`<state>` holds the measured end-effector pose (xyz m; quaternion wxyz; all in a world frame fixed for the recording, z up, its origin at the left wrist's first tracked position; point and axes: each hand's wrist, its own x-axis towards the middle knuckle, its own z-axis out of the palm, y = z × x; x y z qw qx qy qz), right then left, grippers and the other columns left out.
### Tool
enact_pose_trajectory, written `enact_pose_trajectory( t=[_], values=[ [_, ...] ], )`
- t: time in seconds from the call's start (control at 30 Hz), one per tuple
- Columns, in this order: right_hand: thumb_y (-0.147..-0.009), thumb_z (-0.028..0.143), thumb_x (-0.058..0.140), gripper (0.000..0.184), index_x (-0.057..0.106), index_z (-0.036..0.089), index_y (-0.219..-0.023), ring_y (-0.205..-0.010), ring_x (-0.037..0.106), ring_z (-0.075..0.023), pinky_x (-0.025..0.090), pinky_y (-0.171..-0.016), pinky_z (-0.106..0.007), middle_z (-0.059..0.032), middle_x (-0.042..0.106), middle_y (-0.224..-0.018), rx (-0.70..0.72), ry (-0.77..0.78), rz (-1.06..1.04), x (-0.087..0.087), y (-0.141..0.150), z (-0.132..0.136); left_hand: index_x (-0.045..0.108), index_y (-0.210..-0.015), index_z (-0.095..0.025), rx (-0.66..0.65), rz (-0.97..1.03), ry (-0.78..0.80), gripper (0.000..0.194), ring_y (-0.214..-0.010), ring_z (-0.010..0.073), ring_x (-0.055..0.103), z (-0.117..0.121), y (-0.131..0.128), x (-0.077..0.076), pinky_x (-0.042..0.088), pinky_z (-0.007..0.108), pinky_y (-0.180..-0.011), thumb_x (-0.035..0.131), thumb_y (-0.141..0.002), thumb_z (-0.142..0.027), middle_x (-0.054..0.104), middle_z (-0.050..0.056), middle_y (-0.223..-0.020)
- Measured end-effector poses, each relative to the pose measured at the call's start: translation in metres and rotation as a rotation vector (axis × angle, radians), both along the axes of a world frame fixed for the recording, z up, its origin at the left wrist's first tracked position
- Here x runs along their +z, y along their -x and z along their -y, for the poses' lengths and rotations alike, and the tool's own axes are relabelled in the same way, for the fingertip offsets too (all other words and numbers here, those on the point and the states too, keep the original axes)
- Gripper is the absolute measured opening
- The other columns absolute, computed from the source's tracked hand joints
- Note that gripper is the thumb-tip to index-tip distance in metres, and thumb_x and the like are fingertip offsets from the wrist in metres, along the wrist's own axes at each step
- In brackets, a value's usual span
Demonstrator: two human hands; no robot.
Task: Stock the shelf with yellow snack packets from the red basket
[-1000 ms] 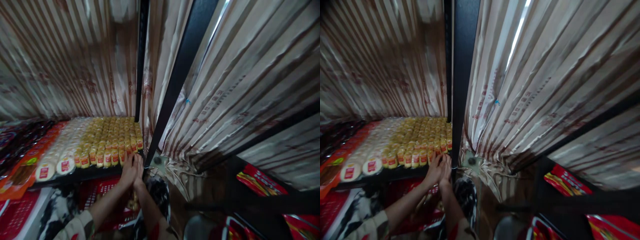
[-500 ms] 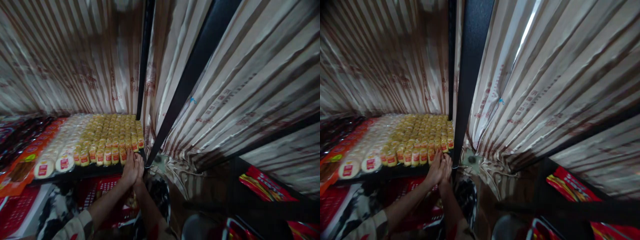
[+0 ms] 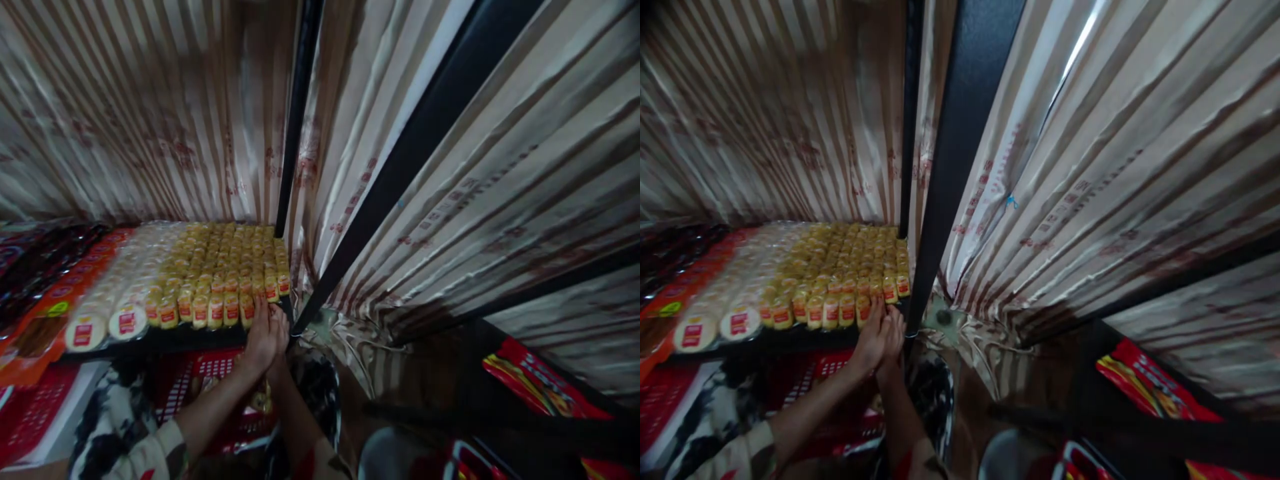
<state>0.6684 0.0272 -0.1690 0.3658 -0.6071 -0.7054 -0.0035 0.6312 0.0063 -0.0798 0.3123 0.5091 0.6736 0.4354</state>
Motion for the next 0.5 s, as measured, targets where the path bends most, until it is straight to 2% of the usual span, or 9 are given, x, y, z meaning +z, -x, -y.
enact_pose_trajectory(
  t=[0.1, 0.23, 0.37, 0.5],
  values=[
    [-0.092, 0.016, 0.035, 0.037, 0.057, 0.019, -0.122, -0.097, 0.054, -0.0182, 0.039, -0.084, -0.031, -0.0102, 0.064, -0.105, 0.001, 0.022, -0.003, 0.001, 0.000, 0.001, 0.050, -0.131, -0.022, 0.012, 0.004, 0.003, 0.049, -0.133, 0.0243, 0.035, -0.001, -0.002, -0.003, 0.038, 0.038, -0.106, 0.042, -0.083, -0.026, 0.059, 0.006, -0.124],
    [-0.090, 0.011, 0.033, 0.039, 0.058, 0.018, -0.119, -0.098, 0.055, -0.0189, 0.040, -0.084, -0.031, -0.0100, 0.064, -0.108, 0.007, 0.105, -0.016, 0.006, -0.002, 0.001, 0.054, -0.125, -0.018, -0.005, -0.014, -0.011, 0.044, -0.135, 0.0236, 0.032, -0.002, 0.003, -0.005, 0.028, 0.040, -0.112, 0.039, -0.084, -0.023, 0.059, 0.009, -0.124],
    [-0.088, 0.009, 0.037, 0.039, 0.061, 0.020, -0.117, -0.098, 0.054, -0.0200, 0.040, -0.086, -0.032, -0.0092, 0.062, -0.108, 0.010, 0.216, 0.008, 0.022, -0.003, 0.003, 0.056, -0.120, -0.013, -0.030, -0.073, -0.053, 0.042, -0.132, 0.0251, 0.037, 0.002, 0.010, 0.004, 0.028, 0.043, -0.112, 0.041, -0.082, -0.020, 0.054, 0.013, -0.129],
    [-0.083, 0.009, 0.045, 0.051, 0.052, 0.028, -0.129, -0.096, 0.052, -0.0216, 0.041, -0.083, -0.033, -0.0071, 0.059, -0.108, 0.041, 0.268, 0.082, 0.042, -0.003, 0.007, 0.059, -0.112, -0.012, 0.062, -0.204, -0.156, 0.041, -0.121, 0.0231, 0.046, 0.017, 0.021, 0.008, 0.035, 0.042, -0.108, 0.040, -0.076, -0.013, 0.051, 0.014, -0.122]
  ],
)
